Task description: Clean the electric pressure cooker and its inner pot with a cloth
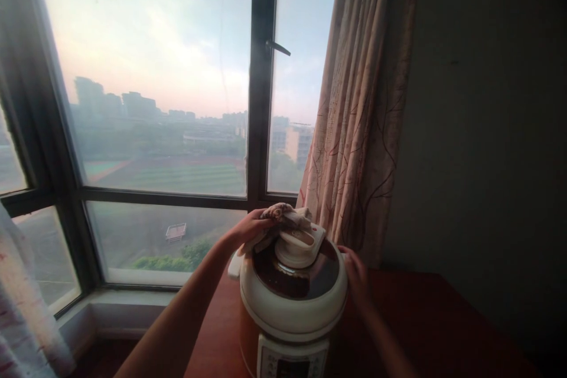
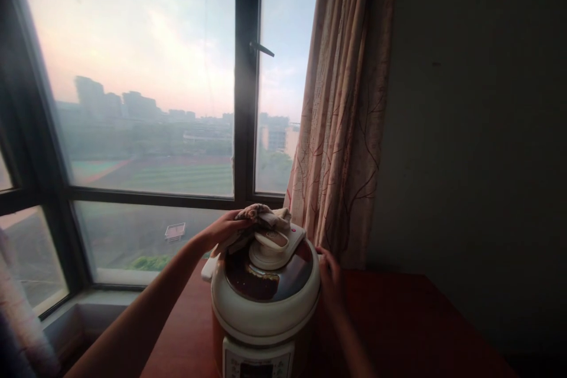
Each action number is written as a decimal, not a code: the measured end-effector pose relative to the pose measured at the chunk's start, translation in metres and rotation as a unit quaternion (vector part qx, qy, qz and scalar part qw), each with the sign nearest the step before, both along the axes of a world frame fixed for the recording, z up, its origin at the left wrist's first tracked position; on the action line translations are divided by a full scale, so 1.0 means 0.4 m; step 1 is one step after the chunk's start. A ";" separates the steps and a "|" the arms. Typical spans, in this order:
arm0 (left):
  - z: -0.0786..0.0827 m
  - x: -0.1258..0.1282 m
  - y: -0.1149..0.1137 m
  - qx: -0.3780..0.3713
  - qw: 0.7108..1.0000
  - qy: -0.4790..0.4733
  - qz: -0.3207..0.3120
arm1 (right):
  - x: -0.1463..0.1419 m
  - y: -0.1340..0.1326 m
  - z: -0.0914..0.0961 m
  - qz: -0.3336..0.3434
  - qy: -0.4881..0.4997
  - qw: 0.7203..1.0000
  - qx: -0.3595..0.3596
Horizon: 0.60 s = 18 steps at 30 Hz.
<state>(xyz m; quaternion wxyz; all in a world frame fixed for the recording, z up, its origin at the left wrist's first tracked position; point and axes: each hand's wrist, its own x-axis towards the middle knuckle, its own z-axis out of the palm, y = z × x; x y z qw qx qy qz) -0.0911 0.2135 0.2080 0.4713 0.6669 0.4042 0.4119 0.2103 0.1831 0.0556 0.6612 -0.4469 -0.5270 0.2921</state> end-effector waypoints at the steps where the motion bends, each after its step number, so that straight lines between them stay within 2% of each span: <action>1: -0.014 -0.018 -0.021 0.006 1.000 -0.008 0.022 | -0.001 0.000 0.001 -0.007 -0.002 1.000 0.004; 4: -0.060 -0.064 -0.085 0.027 0.995 -0.026 0.088 | -0.003 -0.001 0.004 -0.015 -0.007 1.000 0.011; 6: -0.089 -0.086 -0.112 0.043 0.994 -0.007 0.097 | -0.005 -0.003 0.006 -0.011 -0.007 1.000 0.010; 8: -0.105 -0.095 -0.114 0.082 0.993 0.014 0.086 | -0.006 -0.005 0.007 -0.006 -0.005 1.000 0.008; 11: -0.094 -0.079 -0.067 0.118 0.992 0.026 0.037 | -0.007 -0.005 0.007 -0.004 -0.002 1.000 0.003; 14: -0.055 -0.037 -0.006 0.067 0.997 0.034 -0.026 | -0.007 0.000 0.002 -0.009 0.002 1.000 0.001; 16: -0.037 -0.009 0.009 0.047 0.999 0.020 -0.008 | -0.008 0.004 -0.002 -0.011 0.006 1.000 0.003; 18: -0.039 0.008 -0.008 0.054 0.998 -0.008 0.041 | -0.007 0.006 -0.005 -0.012 0.006 1.000 0.004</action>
